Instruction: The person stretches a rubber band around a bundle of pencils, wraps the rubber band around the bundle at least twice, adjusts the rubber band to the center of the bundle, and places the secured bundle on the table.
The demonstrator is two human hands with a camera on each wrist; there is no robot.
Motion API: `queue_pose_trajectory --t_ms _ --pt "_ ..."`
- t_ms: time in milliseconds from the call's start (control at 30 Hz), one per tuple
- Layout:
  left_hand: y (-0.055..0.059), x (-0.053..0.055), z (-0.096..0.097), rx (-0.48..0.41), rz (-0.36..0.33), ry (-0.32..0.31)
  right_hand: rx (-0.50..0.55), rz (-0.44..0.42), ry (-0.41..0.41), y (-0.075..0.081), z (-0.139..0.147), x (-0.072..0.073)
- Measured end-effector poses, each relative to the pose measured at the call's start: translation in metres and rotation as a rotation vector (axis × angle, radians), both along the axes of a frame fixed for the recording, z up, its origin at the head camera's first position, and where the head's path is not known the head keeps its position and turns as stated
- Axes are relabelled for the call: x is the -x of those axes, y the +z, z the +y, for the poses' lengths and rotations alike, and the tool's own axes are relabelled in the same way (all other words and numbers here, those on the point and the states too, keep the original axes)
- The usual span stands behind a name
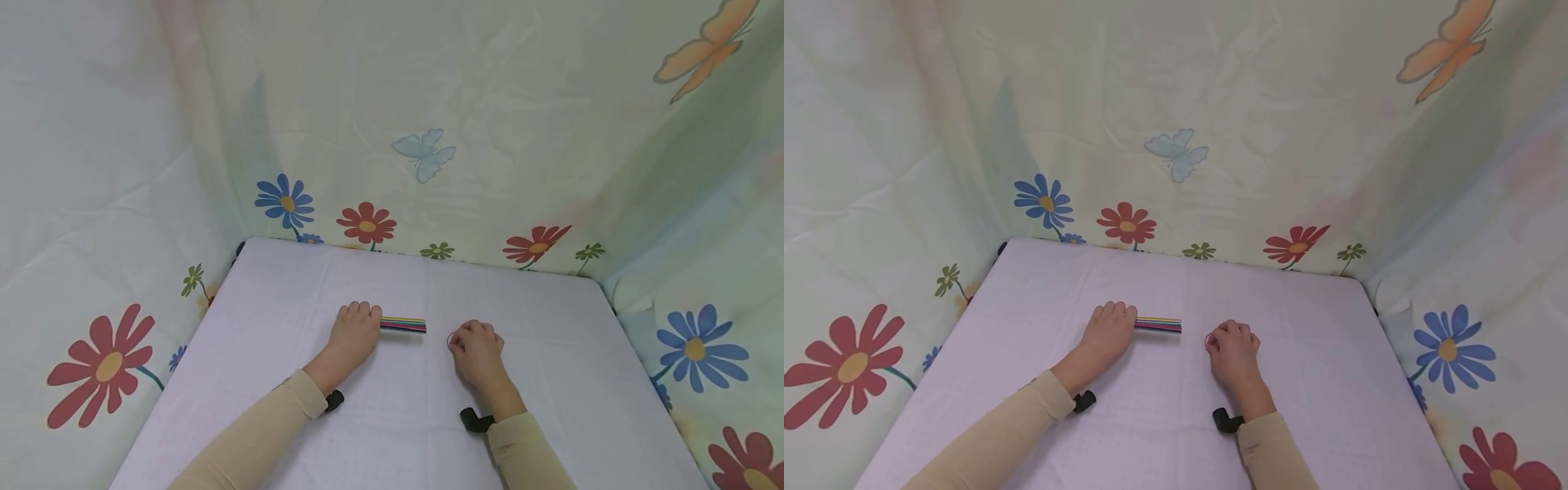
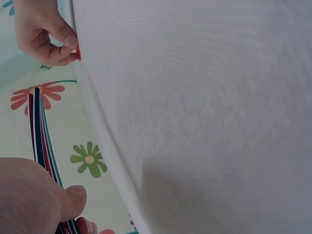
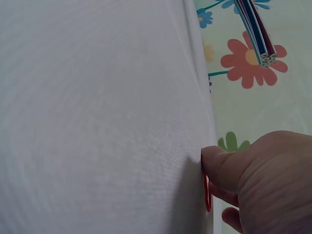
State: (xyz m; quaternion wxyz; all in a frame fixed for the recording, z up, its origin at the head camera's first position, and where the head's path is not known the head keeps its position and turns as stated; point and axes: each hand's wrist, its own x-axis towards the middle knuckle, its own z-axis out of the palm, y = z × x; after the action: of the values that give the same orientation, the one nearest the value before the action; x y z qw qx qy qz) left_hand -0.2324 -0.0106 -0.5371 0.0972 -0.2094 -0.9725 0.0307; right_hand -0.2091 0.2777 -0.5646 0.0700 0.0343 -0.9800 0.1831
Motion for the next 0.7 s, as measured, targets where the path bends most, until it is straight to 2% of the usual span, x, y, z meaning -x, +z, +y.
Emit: queue_pose_trajectory --t_ms 267,433,567,700 --pt "0.001 0.0 0.0 -0.002 -0.009 0.0 -0.031 0.029 0.021 0.003 -0.003 -0.003" --pt "0.0 0.0 0.0 0.001 -0.002 -0.001 -0.03 0.083 0.05 0.008 -0.009 -0.003" --pt "-0.001 0.001 -0.001 0.002 0.007 -0.001 0.032 0.093 0.054 0.013 -0.014 -0.002" --pt "-0.001 0.002 -0.001 0.005 0.005 0.0 0.159 0.06 0.025 0.016 -0.018 -0.001"
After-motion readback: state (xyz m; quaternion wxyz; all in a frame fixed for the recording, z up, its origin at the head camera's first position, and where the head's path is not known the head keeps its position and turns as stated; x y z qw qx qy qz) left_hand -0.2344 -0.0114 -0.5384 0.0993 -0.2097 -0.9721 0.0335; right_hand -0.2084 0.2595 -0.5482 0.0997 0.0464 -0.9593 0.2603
